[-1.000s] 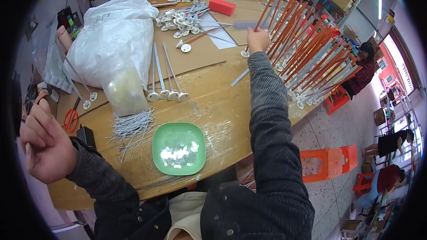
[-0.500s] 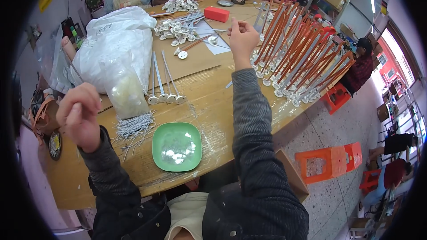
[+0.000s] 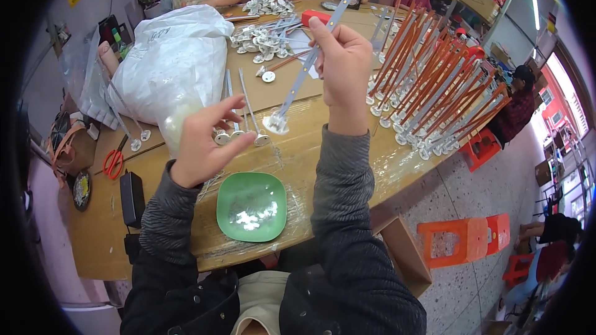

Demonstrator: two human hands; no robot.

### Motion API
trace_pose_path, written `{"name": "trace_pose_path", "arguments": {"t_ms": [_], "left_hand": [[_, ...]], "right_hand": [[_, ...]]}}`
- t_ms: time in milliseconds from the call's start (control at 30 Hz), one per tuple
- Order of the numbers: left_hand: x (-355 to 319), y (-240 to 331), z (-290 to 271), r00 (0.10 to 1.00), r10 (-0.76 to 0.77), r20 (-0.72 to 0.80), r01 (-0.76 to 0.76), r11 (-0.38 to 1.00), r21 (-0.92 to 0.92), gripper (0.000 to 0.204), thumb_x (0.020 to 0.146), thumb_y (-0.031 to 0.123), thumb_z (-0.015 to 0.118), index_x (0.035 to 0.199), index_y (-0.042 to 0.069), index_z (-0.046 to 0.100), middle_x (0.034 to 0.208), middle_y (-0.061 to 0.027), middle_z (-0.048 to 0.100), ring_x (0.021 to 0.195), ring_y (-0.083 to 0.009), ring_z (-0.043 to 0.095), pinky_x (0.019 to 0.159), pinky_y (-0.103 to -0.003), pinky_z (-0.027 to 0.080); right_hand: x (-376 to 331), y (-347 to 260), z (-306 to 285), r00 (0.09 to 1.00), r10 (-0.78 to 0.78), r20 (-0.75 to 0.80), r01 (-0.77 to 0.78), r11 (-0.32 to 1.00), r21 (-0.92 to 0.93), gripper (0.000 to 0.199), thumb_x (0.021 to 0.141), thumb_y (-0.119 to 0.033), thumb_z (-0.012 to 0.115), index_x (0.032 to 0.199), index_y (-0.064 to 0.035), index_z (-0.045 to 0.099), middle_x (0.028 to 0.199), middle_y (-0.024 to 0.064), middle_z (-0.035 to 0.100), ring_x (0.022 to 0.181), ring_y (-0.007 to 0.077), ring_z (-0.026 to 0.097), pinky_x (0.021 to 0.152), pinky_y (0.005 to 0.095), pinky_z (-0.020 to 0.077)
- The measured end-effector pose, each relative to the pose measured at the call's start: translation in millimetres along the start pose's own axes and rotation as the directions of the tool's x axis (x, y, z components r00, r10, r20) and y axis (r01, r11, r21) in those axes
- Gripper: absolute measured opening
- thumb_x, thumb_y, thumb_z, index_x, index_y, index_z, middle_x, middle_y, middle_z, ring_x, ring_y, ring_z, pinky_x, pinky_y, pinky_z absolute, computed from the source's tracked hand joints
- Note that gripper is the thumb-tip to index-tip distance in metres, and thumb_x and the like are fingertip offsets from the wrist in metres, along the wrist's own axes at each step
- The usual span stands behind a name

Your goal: Assembling LED light components by attaching plastic bases to circuit strips.

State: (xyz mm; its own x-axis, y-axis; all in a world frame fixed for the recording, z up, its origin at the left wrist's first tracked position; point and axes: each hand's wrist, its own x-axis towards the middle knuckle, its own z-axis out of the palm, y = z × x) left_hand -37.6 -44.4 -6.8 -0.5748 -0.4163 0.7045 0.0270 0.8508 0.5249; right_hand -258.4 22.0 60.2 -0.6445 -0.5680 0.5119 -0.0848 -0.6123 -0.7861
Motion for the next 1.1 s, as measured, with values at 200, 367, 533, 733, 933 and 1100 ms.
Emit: {"name": "trace_pose_path", "arguments": {"t_ms": [200,367,533,733,933,1100], "left_hand": [[-4.5,0.9,14.4,0.988,-0.054,0.144,0.077,0.983,-0.164,0.043,0.076,0.025,0.084,0.105,-0.004,0.07,0.087,-0.0165,0.072,0.077,-0.0227,0.073,0.071,-0.032,0.058],[-3.1,3.3,9.9,0.996,0.09,-0.001,-0.089,0.992,-0.094,0.032,0.072,0.014,0.085,0.096,-0.002,0.071,0.082,-0.0141,0.072,0.072,-0.0245,0.072,0.066,-0.031,0.057],[-0.3,6.0,3.3,0.862,0.503,-0.054,-0.492,0.859,0.14,0.026,0.066,-0.003,0.081,0.09,-0.002,0.07,0.083,-0.0133,0.07,0.069,-0.027,0.069,0.061,-0.033,0.056],[1.3,3.7,-16.9,0.845,0.527,-0.095,-0.492,0.834,0.25,0.022,0.068,-0.002,0.077,0.088,-0.002,0.067,0.078,-0.0102,0.067,0.065,-0.0244,0.067,0.054,-0.033,0.053],[8.3,-5.2,-46.3,0.857,0.492,-0.153,-0.429,0.845,0.319,0.023,0.068,-0.001,0.077,0.09,0.002,0.07,0.077,-0.0084,0.068,0.063,-0.0244,0.066,0.054,-0.032,0.052],[6.0,-3.1,-69.6,0.845,0.505,-0.178,-0.421,0.832,0.362,0.024,0.067,0.0,0.08,0.089,0.002,0.071,0.076,-0.0082,0.069,0.064,-0.0235,0.067,0.054,-0.031,0.052]], "right_hand": [[-13.4,-6.9,13.0,0.991,0.088,0.097,-0.096,0.992,0.086,0.024,0.093,-0.018,0.071,0.076,-0.0042,0.062,0.049,-0.0046,0.049,0.034,0.0015,0.036,0.035,0.0175,0.0219],[-12.0,-3.2,17.7,0.991,0.11,0.079,-0.12,0.984,0.128,0.025,0.095,-0.018,0.069,0.074,-0.0047,0.061,0.047,-0.0054,0.045,0.034,0.0015,0.035,0.034,0.0173,0.023],[-15.5,-3.8,23.5,0.988,0.115,0.106,-0.129,0.982,0.136,0.025,0.095,-0.018,0.069,0.075,-0.0046,0.061,0.047,-0.0056,0.044,0.035,0.0018,0.034,0.035,0.0181,0.0233],[-18.6,-2.1,27.5,0.955,0.03,0.295,-0.039,0.999,0.026,0.01,0.094,-0.011,0.067,0.091,-0.0017,0.065,0.065,-0.001,0.055,0.053,0.0025,0.045,0.048,0.0189,0.0329],[-25.3,-2.7,29.4,0.653,-0.223,0.724,0.433,0.894,-0.116,0.032,0.07,0.002,0.083,0.098,0.0002,0.068,0.091,0.007,0.065,0.077,0.0106,0.056,0.062,0.0221,0.0432],[-28.6,9.0,49.6,0.433,-0.447,0.783,0.699,0.714,0.021,0.025,0.066,0.007,0.081,0.087,0.0007,0.071,0.09,0.0098,0.068,0.076,0.0168,0.061,0.063,0.0274,0.0469]]}}
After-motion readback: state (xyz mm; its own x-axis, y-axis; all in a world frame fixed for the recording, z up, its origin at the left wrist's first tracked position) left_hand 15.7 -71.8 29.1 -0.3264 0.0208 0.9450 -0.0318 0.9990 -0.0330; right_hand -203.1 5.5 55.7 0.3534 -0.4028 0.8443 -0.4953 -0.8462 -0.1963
